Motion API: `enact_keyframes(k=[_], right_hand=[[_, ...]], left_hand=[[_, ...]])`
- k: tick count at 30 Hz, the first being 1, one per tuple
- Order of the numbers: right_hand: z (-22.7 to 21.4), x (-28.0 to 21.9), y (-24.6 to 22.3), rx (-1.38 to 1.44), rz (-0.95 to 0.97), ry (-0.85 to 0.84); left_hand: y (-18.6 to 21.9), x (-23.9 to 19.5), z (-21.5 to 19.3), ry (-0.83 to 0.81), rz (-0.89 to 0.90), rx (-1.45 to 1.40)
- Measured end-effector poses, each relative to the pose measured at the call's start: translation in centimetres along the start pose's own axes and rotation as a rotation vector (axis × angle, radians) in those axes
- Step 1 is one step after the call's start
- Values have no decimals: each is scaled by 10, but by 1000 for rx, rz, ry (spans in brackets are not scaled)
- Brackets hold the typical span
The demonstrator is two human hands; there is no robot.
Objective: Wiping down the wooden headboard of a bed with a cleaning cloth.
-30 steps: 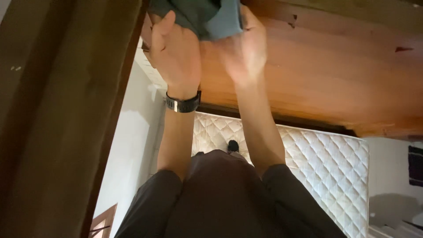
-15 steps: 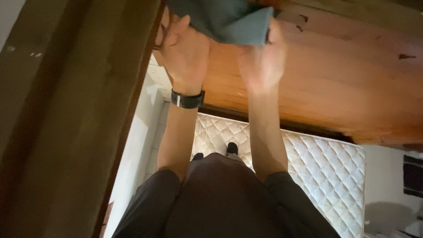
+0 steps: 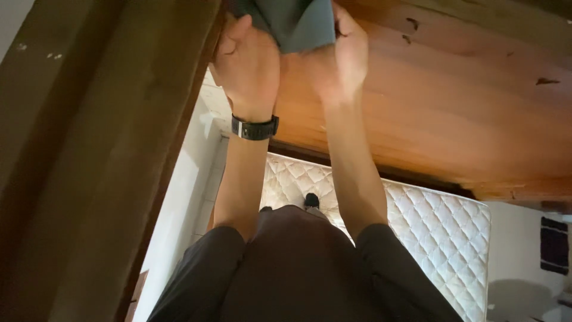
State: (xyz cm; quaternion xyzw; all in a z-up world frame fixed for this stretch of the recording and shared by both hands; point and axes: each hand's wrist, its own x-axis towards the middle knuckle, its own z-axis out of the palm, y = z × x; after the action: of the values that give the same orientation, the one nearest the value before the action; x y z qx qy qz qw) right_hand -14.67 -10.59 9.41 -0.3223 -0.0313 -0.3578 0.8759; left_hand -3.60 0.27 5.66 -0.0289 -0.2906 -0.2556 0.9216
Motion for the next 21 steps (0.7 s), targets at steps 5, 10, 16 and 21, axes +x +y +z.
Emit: enact_keyframes(k=[5, 10, 16, 21], right_hand=[[-8, -21, -55, 155, 168, -199], [-19, -52, -101, 246, 151, -296], [-44, -91, -110, -45, -30, -164], [9, -105, -68, -1490, -544, 512]], left_hand=[[-17, -9, 84, -173, -83, -16], [-51, -24, 100, -224, -191, -74], [-64, -47, 81, -19, -449, -127], [-47, -58, 61, -146, -380, -197]])
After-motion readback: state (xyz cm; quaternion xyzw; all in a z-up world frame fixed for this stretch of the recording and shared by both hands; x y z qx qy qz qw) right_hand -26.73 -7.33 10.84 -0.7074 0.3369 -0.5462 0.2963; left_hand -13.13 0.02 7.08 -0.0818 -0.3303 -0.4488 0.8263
